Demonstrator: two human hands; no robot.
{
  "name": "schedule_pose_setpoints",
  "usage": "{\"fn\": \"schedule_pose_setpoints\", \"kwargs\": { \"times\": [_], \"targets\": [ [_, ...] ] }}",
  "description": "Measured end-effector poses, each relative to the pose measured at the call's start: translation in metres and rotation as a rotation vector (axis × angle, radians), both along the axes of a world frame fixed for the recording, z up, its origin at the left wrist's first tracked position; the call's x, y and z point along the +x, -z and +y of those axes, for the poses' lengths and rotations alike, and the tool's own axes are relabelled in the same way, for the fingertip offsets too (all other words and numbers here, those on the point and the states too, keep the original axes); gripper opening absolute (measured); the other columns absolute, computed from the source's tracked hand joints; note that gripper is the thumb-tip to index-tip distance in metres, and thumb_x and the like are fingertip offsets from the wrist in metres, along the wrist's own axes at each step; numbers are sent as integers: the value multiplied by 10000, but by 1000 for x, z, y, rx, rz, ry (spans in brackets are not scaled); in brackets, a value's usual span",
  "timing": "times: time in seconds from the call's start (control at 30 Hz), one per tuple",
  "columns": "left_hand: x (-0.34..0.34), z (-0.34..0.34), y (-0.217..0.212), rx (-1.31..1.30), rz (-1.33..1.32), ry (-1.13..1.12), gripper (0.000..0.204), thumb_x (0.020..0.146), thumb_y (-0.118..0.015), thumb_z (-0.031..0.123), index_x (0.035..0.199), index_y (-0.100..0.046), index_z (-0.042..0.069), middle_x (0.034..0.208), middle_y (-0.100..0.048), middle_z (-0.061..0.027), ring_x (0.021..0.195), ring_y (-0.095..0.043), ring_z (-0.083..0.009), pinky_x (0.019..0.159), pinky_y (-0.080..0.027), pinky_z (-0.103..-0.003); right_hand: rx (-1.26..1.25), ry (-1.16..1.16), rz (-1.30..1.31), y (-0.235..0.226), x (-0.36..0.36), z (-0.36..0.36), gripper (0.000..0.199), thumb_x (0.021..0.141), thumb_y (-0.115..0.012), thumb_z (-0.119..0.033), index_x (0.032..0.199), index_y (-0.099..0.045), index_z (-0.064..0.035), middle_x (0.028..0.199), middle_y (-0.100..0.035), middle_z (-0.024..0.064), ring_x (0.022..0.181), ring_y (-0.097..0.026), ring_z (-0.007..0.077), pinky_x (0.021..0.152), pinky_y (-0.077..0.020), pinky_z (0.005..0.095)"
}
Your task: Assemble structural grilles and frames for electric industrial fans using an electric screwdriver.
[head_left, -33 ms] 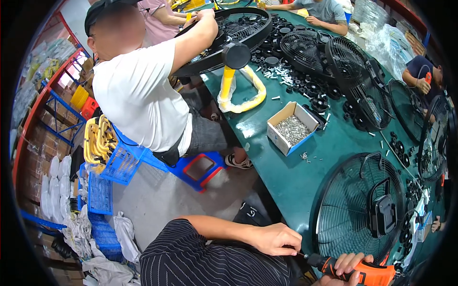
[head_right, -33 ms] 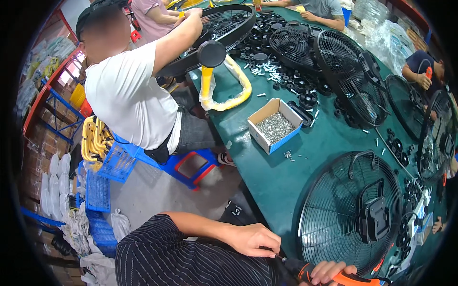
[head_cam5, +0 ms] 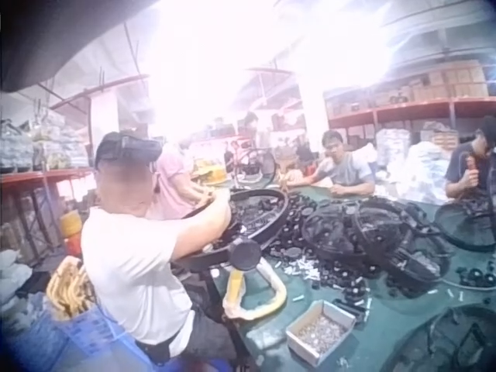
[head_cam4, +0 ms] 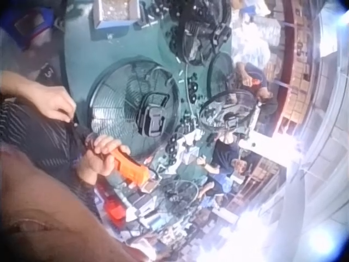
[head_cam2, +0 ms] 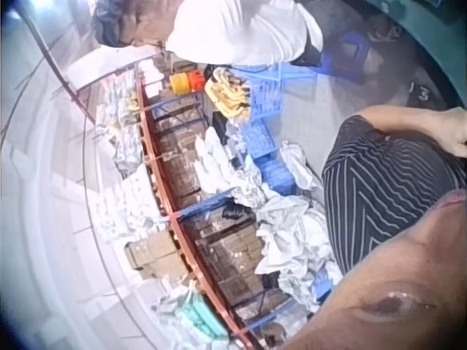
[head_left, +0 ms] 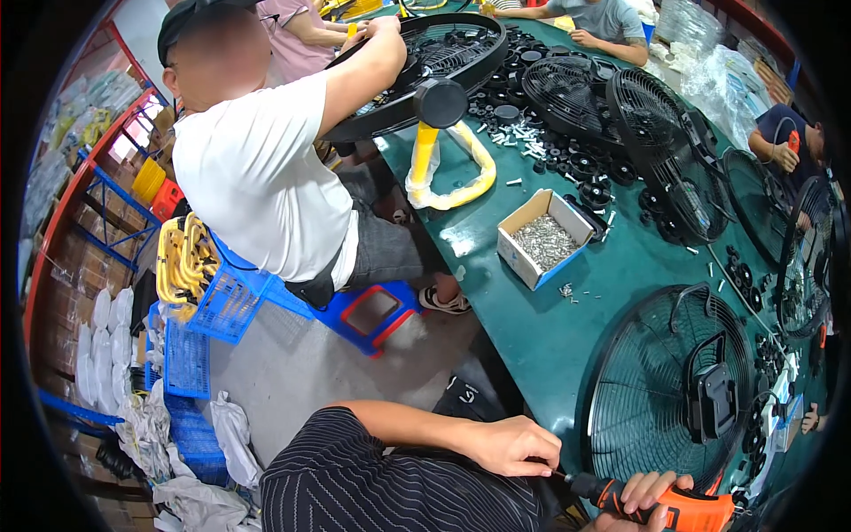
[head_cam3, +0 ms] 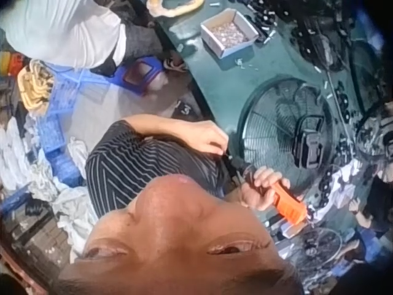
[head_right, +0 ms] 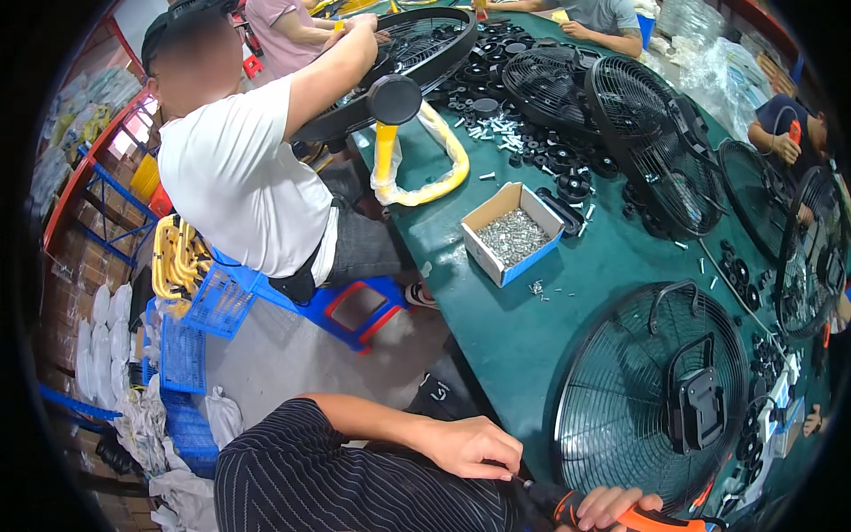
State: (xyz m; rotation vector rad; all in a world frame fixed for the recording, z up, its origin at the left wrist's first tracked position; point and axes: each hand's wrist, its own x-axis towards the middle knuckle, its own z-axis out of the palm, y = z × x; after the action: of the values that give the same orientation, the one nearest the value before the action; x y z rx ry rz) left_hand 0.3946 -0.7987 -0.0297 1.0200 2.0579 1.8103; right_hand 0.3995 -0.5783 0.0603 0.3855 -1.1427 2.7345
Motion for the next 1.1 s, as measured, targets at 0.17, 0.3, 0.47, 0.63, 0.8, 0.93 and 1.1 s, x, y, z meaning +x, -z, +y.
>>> {"fn": "schedule_pose_setpoints", "kwargs": {
  "times": [0.17,0.3,0.47,0.63,0.8,0.93,1.1],
  "targets": [
    [-1,-1,0,21,-22,-6,123,899,-641,136,863,-612,22,806,-598,-82,696,-609,-284,593,-459,-388,1,-14,-30,3,0,1,373,897,-605,-151,1246,-514,-56,816,-518,74,643,-455,162,591,-381,296],
    [-7,-2,1,-27,68,-47,95,893,-658,122,898,-630,31,837,-615,-73,713,-629,-269,588,-492,-361,46,41,0,7,2,3,405,886,-625,-134,1246,-458,-50,790,-492,51,601,-445,134,557,-377,272],
    [-14,1,5,-53,87,-137,157,855,-701,174,882,-617,44,815,-589,-63,716,-621,-261,582,-489,-365,40,20,112,1,-4,-6,387,883,-622,-129,1244,-499,-69,800,-510,61,639,-466,162,585,-379,291],
    [-16,-2,1,-41,226,-302,234,826,-750,183,796,-561,48,761,-530,-64,673,-558,-262,539,-432,-373,89,-203,385,7,-23,2,466,912,-615,-125,1335,-430,-69,874,-555,111,688,-542,212,594,-437,349],
    [-27,-5,-5,-16,288,-431,314,773,-784,258,754,-526,79,752,-513,-45,734,-533,-249,604,-393,-370,171,-260,522,10,-29,11,477,918,-571,-121,1353,-389,-48,928,-560,160,735,-570,261,626,-461,392],
    [-32,-3,-4,-31,345,-519,371,755,-786,329,706,-486,116,746,-469,-25,763,-510,-229,659,-335,-344,298,-234,563,-5,-37,-3,483,903,-594,-108,1334,-389,-40,880,-565,160,678,-582,268,584,-481,391],
    [-38,2,8,-187,446,-563,504,630,-854,356,609,-397,144,650,-427,-9,589,-423,-215,574,-270,-363,403,118,430,-14,-19,-24,448,852,-704,-158,1210,-447,-76,791,-547,66,573,-524,179,488,-462,302]
  ]
}}
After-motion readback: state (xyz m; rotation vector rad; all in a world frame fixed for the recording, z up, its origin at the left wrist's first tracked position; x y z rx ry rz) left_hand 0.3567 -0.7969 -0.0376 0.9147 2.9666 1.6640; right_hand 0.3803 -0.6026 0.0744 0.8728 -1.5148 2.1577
